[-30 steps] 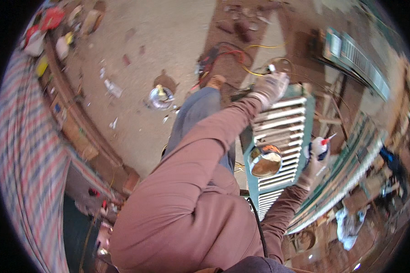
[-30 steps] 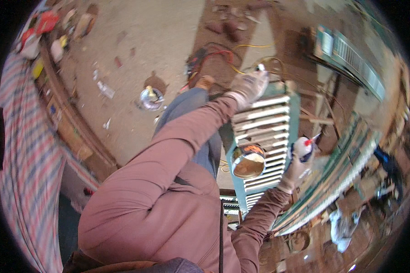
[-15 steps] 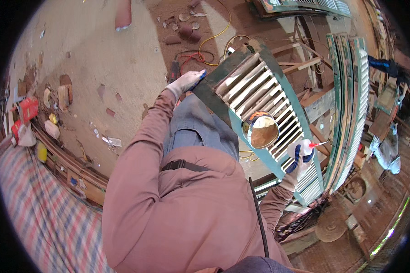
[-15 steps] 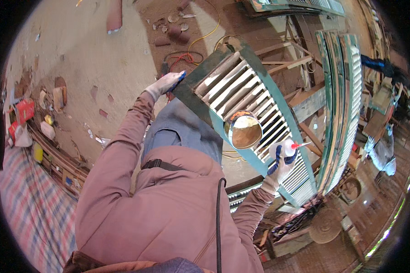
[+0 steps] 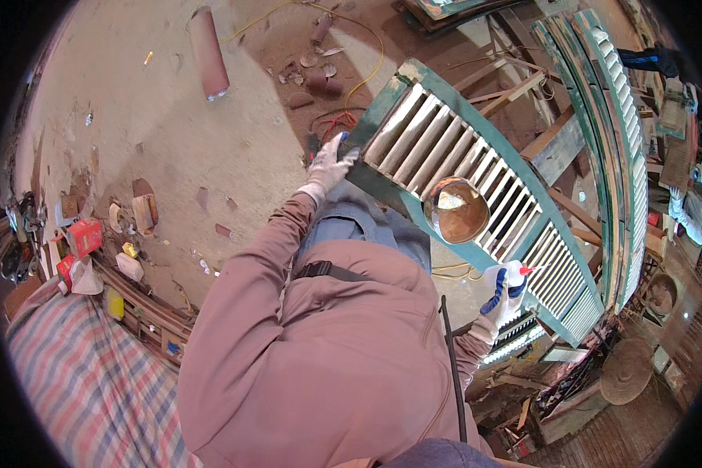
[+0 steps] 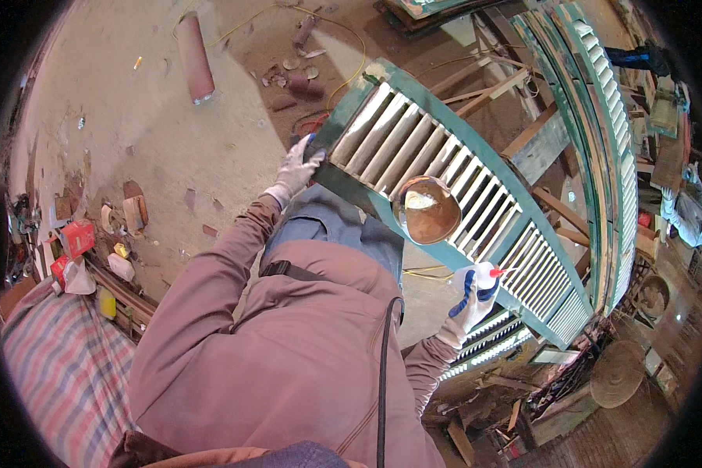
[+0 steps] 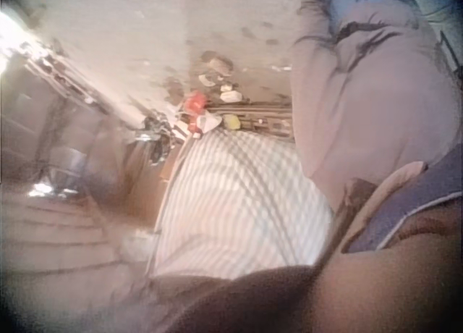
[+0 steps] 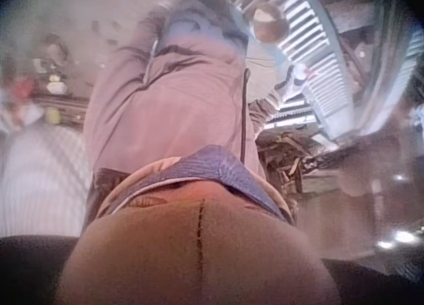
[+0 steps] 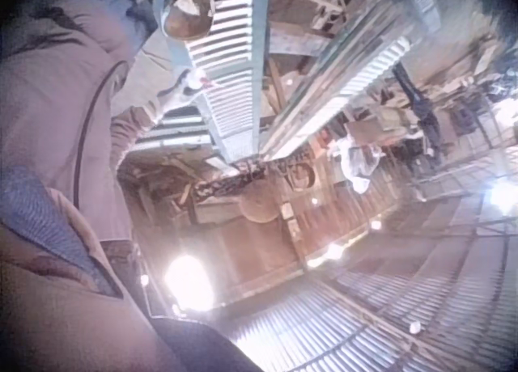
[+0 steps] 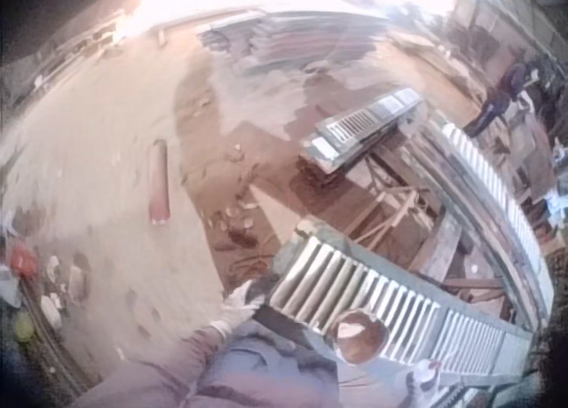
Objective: The person applies a liquid finish to a wooden louvered shutter using a brush and then smooths the surface with a power sander. The person works on multiple shutters in a workshop setting.
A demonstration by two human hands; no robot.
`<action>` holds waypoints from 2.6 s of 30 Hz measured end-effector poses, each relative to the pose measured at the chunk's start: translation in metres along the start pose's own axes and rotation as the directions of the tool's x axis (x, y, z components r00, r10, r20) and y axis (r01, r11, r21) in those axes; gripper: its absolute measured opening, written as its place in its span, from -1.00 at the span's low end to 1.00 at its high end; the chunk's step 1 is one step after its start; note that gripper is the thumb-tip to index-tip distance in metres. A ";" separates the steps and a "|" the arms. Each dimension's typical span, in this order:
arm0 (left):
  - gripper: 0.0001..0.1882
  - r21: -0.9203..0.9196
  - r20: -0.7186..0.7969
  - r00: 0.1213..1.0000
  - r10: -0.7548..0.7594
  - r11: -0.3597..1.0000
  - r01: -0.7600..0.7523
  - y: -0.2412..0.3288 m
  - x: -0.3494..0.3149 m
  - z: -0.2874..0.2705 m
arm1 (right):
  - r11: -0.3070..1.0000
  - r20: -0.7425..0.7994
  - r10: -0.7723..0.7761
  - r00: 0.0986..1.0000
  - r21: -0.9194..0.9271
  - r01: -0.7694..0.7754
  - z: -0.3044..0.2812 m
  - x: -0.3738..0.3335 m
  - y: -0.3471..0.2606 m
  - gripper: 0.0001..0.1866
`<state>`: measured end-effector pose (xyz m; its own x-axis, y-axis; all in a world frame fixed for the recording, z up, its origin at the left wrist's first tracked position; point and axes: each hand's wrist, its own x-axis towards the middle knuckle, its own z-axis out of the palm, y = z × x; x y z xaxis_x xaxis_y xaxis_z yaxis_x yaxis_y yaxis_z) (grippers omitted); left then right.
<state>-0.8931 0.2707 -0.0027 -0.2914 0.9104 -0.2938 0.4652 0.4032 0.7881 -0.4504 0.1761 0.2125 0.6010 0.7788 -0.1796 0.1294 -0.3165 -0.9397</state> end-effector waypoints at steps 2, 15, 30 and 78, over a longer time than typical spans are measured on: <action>-0.27 0.059 0.042 0.999 -0.006 0.998 0.004 0.003 -0.005 0.000 | 1.000 -0.003 -0.007 1.000 -0.017 0.007 -0.001 -0.003 0.000 -0.35; -0.80 0.191 0.334 0.689 0.643 0.670 -0.718 0.188 -0.045 0.050 | 0.981 0.112 -0.036 0.993 0.193 0.014 -0.012 0.027 -0.010 -0.29; -0.81 0.468 0.812 0.461 0.359 0.073 -0.881 0.203 -0.075 0.188 | 0.984 0.272 -0.010 0.962 0.174 -0.039 -0.074 0.094 -0.005 -0.30; -0.04 0.069 -0.384 0.922 0.044 0.997 -0.019 0.005 0.004 -0.014 | 0.962 0.298 0.165 0.940 0.159 -0.220 0.128 -0.121 -0.020 -0.26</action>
<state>-0.9038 0.2749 0.0081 -0.5694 0.8215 -0.0289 0.5270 0.3917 0.7542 -0.6262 0.1574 0.2156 0.3510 0.8413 -0.4111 -0.1334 -0.3896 -0.9113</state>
